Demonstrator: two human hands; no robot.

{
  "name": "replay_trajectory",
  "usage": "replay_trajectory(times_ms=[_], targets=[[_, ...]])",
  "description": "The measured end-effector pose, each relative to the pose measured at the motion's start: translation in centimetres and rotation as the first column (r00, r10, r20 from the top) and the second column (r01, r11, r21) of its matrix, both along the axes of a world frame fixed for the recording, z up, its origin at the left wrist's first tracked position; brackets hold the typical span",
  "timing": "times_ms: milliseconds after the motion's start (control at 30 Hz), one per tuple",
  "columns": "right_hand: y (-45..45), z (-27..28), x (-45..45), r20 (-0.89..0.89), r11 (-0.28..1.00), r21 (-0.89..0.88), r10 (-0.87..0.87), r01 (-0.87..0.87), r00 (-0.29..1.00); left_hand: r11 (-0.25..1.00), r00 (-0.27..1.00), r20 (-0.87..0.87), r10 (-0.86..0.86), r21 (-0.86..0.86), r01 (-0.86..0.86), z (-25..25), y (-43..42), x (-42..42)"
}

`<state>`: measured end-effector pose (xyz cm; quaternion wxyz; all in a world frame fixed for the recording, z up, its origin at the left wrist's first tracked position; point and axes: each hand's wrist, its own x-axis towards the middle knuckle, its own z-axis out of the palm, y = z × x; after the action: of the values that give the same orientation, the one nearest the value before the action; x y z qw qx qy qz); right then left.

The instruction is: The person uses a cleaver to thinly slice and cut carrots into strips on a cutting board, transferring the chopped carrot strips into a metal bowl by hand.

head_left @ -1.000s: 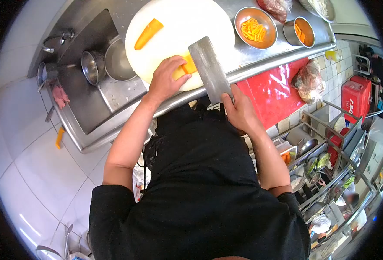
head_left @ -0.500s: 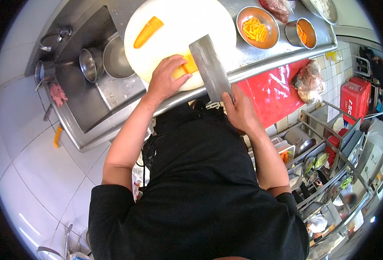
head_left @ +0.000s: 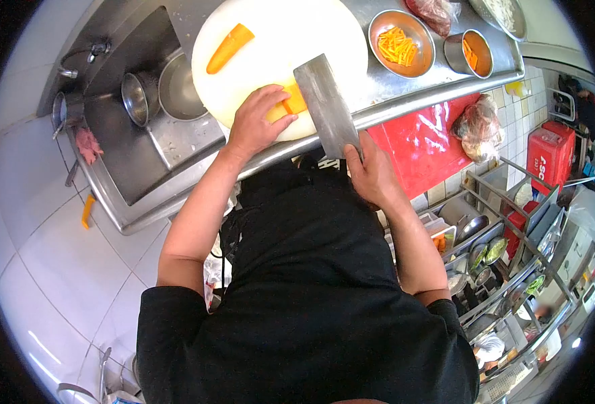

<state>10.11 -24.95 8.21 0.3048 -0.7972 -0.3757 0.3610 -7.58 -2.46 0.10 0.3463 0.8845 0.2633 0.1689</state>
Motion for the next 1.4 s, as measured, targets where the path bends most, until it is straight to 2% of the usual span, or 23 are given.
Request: replay_trajectory(times_ms=[300, 467, 700, 967, 1200, 1267, 1400], targets=[[0.6, 1.0, 0.1, 0.004, 1.0, -0.027, 0.003, -0.003, 1.0, 0.998, 1.0, 0.002, 0.002, 0.055, -0.002, -0.1, 0.0, 0.1], [0.8, 1.2, 0.0, 0.078, 0.992, -0.113, 0.063, -0.054, 0.995, 0.999, 1.0, 0.009, 0.011, 0.046, -0.012, -0.1, 0.0, 0.1], [0.8, 0.9, 0.0, 0.066, 0.995, -0.08, 0.06, -0.054, 0.996, 1.0, 0.999, 0.047, 0.025, 0.016, -0.026, 0.1, 0.0, 0.1], [1.1, 1.6, 0.3, 0.082, 0.985, -0.149, 0.099, -0.086, 0.992, 1.0, 0.999, 0.04, 0.029, -0.007, -0.028, 0.3, 0.0, 0.1], [1.2, 1.3, -0.2, 0.111, 0.988, -0.138, 0.092, -0.076, 0.99, 1.0, 0.999, 0.039, 0.024, -0.007, -0.023, 0.3, 0.1, 0.1], [1.2, 1.2, -0.2, 0.102, 0.979, -0.191, 0.091, -0.07, 0.991, 1.0, 0.999, 0.043, 0.027, -0.008, -0.027, 0.2, 0.1, 0.1], [0.9, 0.8, -0.2, 0.113, 0.988, -0.131, 0.098, -0.083, 0.989, 0.999, 0.997, 0.061, 0.038, -0.017, -0.037, -0.1, 0.1, 0.1]])
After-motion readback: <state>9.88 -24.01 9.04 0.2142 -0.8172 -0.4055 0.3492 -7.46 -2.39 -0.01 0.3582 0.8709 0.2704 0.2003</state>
